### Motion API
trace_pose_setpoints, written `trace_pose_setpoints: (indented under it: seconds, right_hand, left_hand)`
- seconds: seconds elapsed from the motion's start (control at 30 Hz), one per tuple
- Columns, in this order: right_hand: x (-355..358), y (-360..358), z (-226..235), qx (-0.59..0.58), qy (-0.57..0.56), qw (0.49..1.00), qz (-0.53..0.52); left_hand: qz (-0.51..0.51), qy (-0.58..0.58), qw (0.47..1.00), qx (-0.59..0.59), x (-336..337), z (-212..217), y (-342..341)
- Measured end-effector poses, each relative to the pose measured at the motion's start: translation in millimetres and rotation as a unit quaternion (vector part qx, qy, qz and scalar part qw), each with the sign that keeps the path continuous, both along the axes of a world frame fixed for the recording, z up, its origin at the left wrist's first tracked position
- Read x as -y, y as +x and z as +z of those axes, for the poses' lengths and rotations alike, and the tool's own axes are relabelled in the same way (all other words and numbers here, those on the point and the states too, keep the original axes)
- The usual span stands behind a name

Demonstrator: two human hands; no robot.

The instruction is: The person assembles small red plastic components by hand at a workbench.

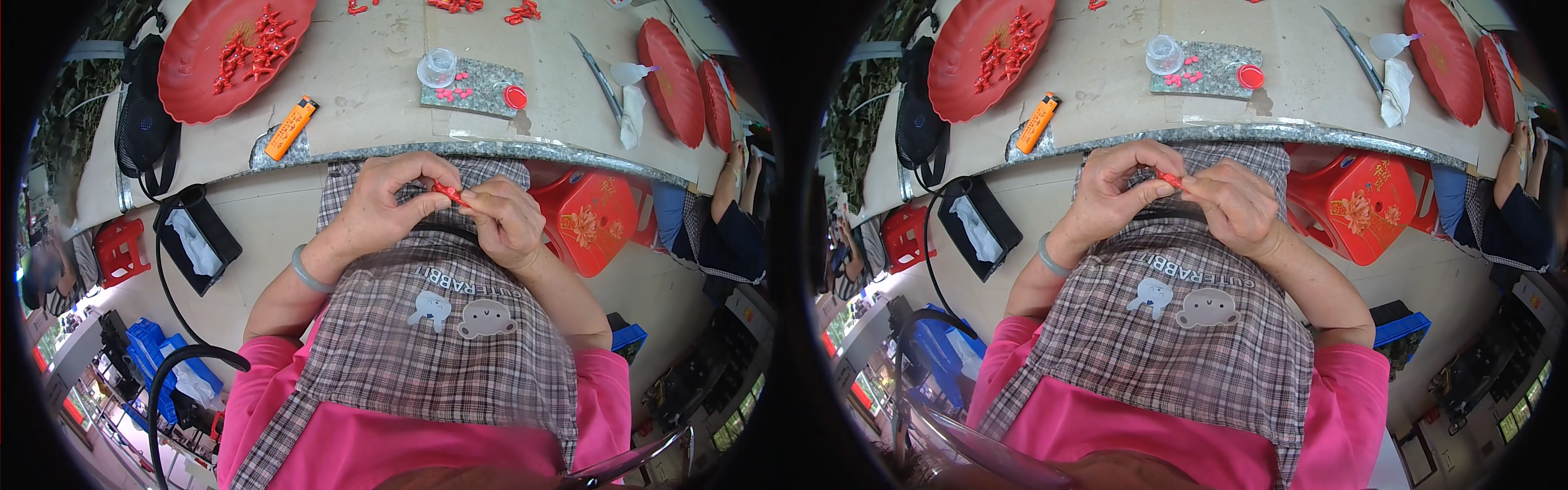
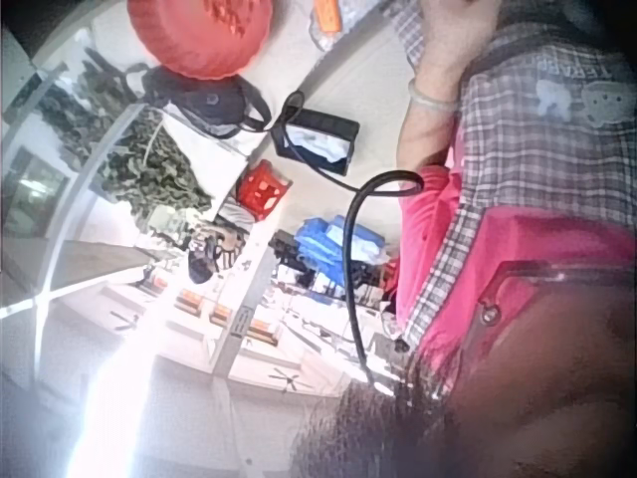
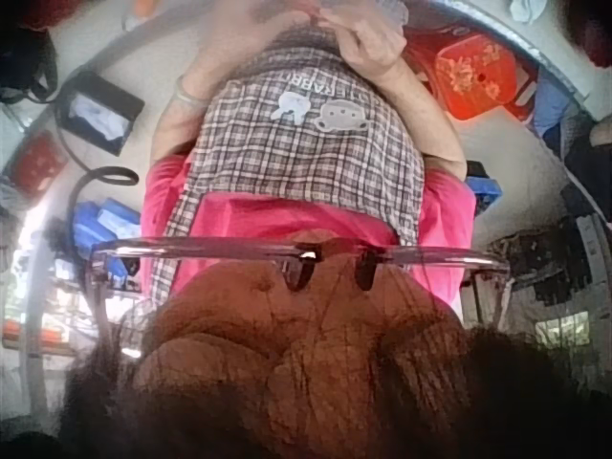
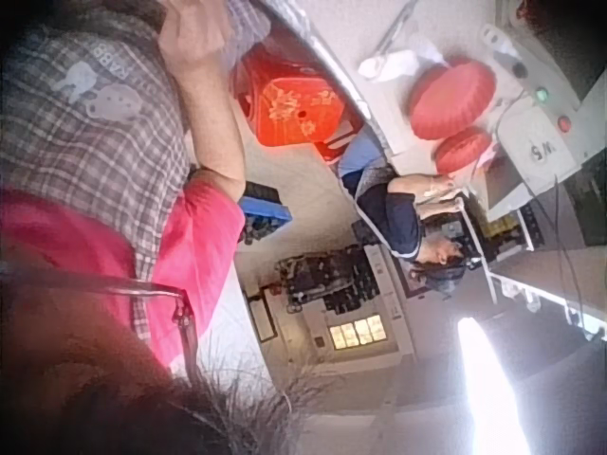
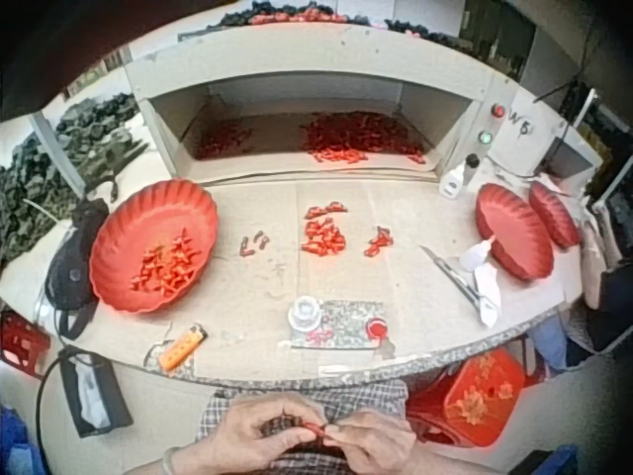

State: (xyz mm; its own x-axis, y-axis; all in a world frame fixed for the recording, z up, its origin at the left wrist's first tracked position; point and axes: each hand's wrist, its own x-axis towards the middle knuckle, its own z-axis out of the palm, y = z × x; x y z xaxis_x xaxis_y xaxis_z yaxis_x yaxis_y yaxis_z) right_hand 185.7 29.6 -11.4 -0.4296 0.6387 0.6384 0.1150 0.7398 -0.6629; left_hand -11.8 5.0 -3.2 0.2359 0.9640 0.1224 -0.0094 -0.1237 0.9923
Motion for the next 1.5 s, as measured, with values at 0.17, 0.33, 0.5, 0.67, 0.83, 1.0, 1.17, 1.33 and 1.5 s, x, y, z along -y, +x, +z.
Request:
trace_pose_setpoints:
  seconds: [0.17,0.33,0.5,0.67,0.83,1.0,1.17,1.33,1.5]
  right_hand:
    - [0.2,0.0,0.0,0.000,-0.002,1.000,0.000]
    - [0.1,-0.1,-1.1,0.001,-0.001,1.000,-0.001]
    - [-0.2,-0.3,-0.3,0.002,-0.004,1.000,0.000]
    - [-0.8,-0.3,0.3,0.002,-0.002,1.000,-0.003]
    - [-2.4,3.3,2.2,0.014,0.001,1.000,0.007]
    - [-7.7,0.9,11.3,0.038,-0.052,0.998,0.007]
    - [-14.2,5.3,27.8,0.052,-0.203,0.978,-0.005]
    - [-20.3,5.5,36.5,0.031,-0.494,0.869,0.013]
    - [-26.3,9.6,35.8,-0.004,-0.576,0.816,0.041]
  left_hand:
    - [-0.002,0.001,1.000,-0.001,0.1,-0.1,-0.3]
    - [-0.002,0.001,1.000,0.001,-0.2,-0.6,-0.1]
    - [0.001,0.001,1.000,-0.001,-0.7,-0.2,-0.5]
    - [0.002,-0.001,1.000,-0.005,-1.0,1.3,-0.2]
    - [-0.029,-0.031,0.999,0.011,-0.5,1.5,-3.8]
    - [0.001,-0.076,0.991,0.107,4.4,-7.0,-1.4]
    - [-0.006,-0.259,0.941,0.217,-1.4,5.2,-1.5]
    - [-0.012,-0.300,0.923,0.241,-3.0,6.5,-3.7]
    - [-0.005,-0.336,0.898,0.283,-0.4,8.2,-2.5]
